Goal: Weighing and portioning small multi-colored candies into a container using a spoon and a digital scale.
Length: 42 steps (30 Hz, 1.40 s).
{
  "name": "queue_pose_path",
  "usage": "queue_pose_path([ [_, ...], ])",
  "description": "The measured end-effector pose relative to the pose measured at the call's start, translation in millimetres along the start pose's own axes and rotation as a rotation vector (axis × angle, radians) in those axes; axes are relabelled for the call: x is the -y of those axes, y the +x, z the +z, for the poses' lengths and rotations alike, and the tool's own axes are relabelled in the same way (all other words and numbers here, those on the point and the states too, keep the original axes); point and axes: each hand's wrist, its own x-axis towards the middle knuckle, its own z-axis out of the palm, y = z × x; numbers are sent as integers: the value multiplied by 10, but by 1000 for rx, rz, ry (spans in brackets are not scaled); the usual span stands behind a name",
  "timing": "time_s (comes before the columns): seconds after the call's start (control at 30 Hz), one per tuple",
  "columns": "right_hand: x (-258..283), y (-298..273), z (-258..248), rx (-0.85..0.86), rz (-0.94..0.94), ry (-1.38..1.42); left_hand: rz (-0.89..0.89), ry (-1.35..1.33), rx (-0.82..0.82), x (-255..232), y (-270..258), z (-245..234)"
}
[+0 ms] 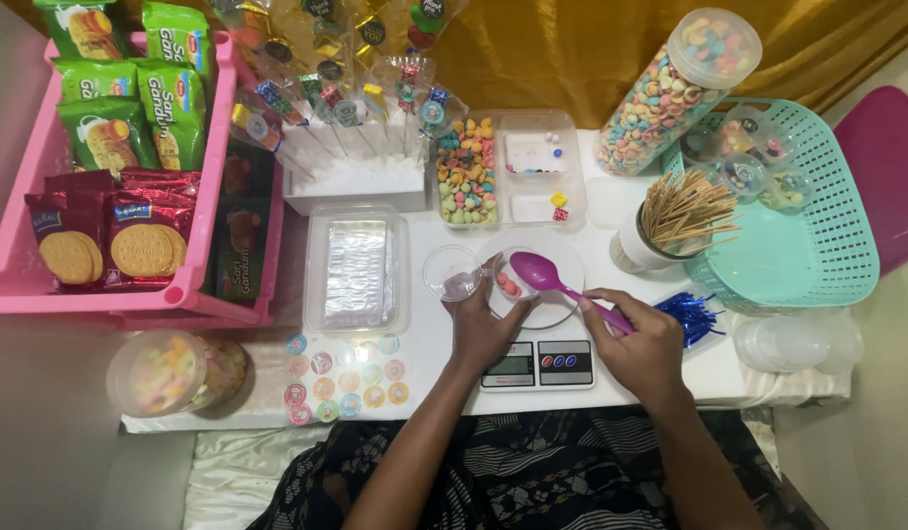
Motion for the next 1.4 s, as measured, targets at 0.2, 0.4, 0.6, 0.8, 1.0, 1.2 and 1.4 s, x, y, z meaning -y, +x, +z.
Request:
queue_pose_path([
  [0.2, -31, 261, 99, 63, 101, -13, -3, 26, 39, -167, 1, -92],
  [0.4, -8, 852, 625, 227, 100, -174, 12, 63, 24, -148, 2, -84],
  [0.6, 80, 1257, 1012, 268, -55, -382, -18, 62, 36, -167, 10, -79],
  [0.8, 131, 1314, 1356, 282, -175, -477, -19, 64, 43, -30, -10, -11],
  [1.0, 261, 1350, 1244, 337, -30, -287, -35, 43, 49, -94, -1, -44],
  [1.2, -74, 1376, 1449, 332, 230, -87, -20, 53, 44, -133, 5, -64],
  [1.4, -259, 1337, 1485, 267, 342, 70, -16, 47, 44, -205, 16, -103],
])
